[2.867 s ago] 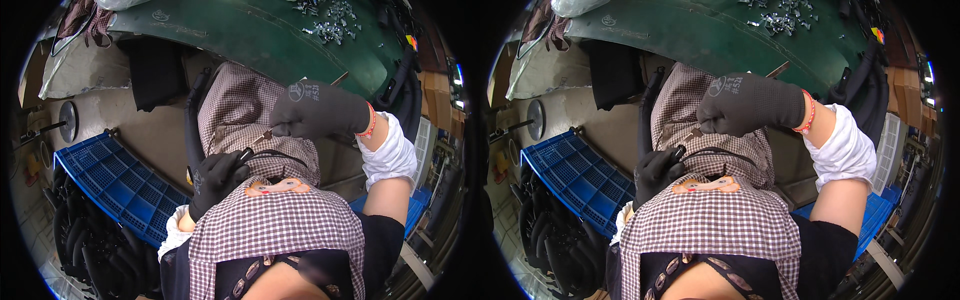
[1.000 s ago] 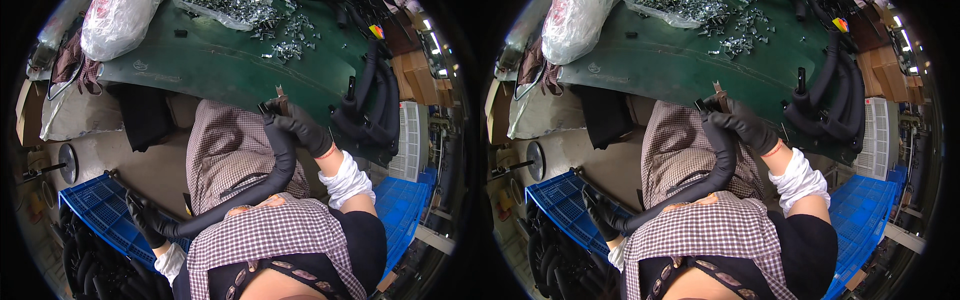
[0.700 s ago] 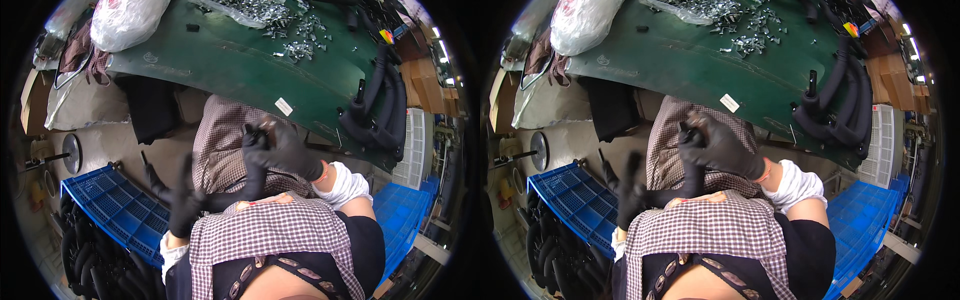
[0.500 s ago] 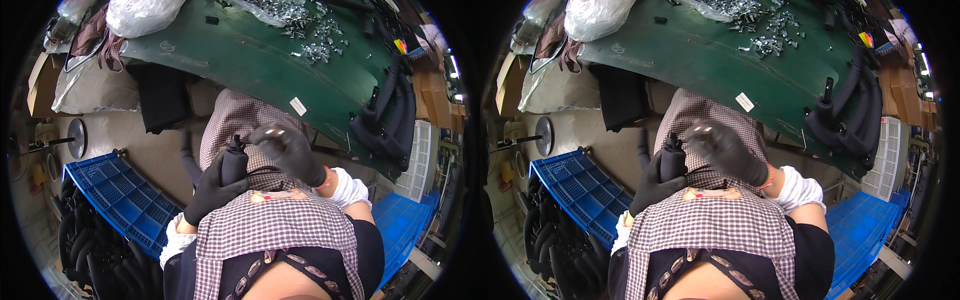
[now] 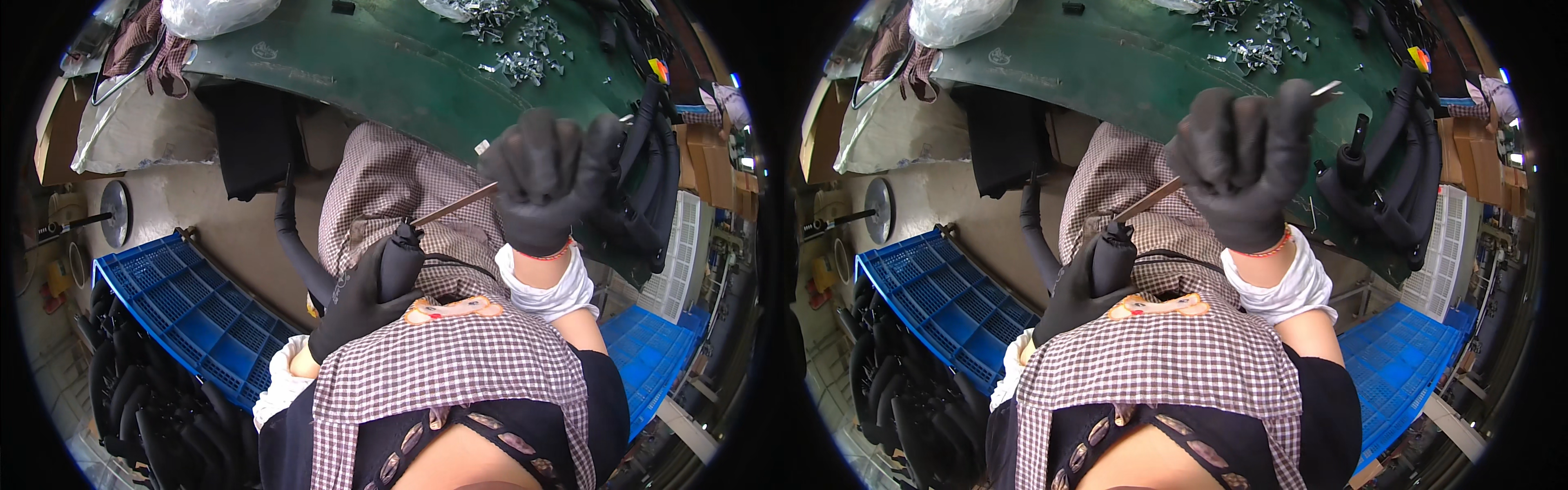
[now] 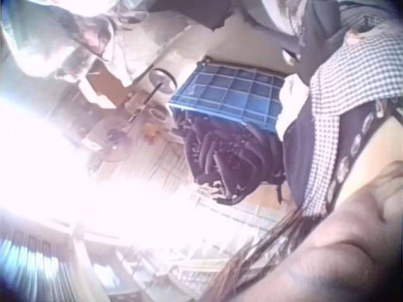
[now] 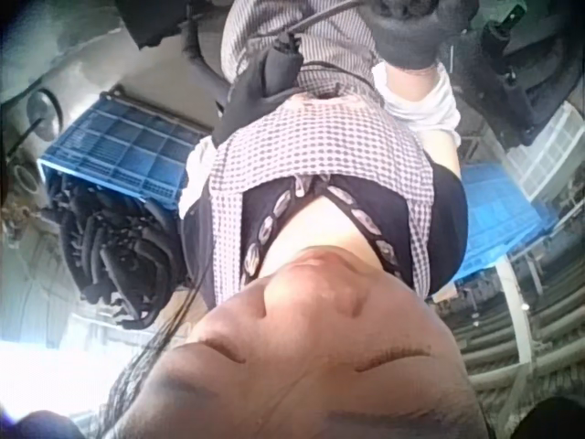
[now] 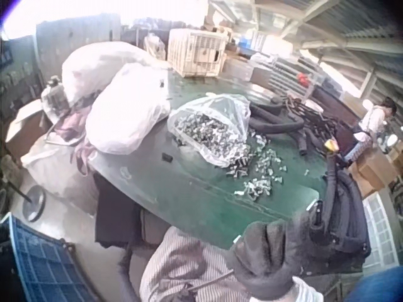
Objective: The person repeatedly picks up black rubber hoses and metal clips from a green workbench, inserts the clips into the hose ends, and places the finished hoses back on the table. The person handles the hoses and clips one at a time throughout the clip.
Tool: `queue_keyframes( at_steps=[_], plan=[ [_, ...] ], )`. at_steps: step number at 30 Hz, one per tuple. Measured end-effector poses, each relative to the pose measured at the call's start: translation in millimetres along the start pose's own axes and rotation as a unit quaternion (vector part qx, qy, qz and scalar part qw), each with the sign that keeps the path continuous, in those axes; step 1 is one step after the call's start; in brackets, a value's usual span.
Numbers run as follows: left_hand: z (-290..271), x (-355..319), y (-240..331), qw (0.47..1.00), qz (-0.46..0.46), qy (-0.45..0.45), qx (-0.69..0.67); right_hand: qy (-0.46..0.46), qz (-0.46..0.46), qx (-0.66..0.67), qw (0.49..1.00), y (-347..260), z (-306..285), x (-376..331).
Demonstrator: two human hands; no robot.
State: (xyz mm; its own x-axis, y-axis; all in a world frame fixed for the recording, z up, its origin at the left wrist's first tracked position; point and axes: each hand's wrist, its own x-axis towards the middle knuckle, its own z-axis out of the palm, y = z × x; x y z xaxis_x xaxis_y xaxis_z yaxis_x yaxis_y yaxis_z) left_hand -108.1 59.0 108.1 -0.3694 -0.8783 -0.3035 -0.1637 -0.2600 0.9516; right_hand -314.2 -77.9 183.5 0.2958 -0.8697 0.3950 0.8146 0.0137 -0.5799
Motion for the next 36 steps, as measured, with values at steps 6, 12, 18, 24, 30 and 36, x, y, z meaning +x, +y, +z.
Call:
queue_keyframes(
  at_steps=[6, 12, 18, 24, 30, 36],
  plan=[
    [2.2, -0.4, -2.3, 0.999, 0.003, 0.010, 0.039, 0.011, 0.048, -0.107, 0.993, 16.1, 10.8, -11.8],
    [5.3, 0.6, -0.9, 0.994, 0.072, 0.025, 0.083, 0.037, 0.058, -0.057, 0.996, 5.8, 6.5, -6.4],
    [8.0, 0.4, 0.9, 0.996, 0.060, 0.020, 0.063, 0.016, 0.043, -0.015, 0.999, -3.7, 11.4, 1.5],
    [8.4, -0.1, 6.1, 0.994, 0.060, 0.025, 0.086, -0.008, 0.069, -0.124, 0.990, 12.6, 11.0, -9.0],
    [15.0, -1.6, 13.6, 0.993, 0.091, 0.037, 0.066, 0.099, 0.138, -0.070, 0.983, 23.9, 14.1, -21.1],
    [21.1, 1.7, -11.9, 0.993, 0.087, 0.037, 0.072, 0.192, 0.205, 0.070, 0.957, 51.0, 0.8, -50.5]
  ],
)
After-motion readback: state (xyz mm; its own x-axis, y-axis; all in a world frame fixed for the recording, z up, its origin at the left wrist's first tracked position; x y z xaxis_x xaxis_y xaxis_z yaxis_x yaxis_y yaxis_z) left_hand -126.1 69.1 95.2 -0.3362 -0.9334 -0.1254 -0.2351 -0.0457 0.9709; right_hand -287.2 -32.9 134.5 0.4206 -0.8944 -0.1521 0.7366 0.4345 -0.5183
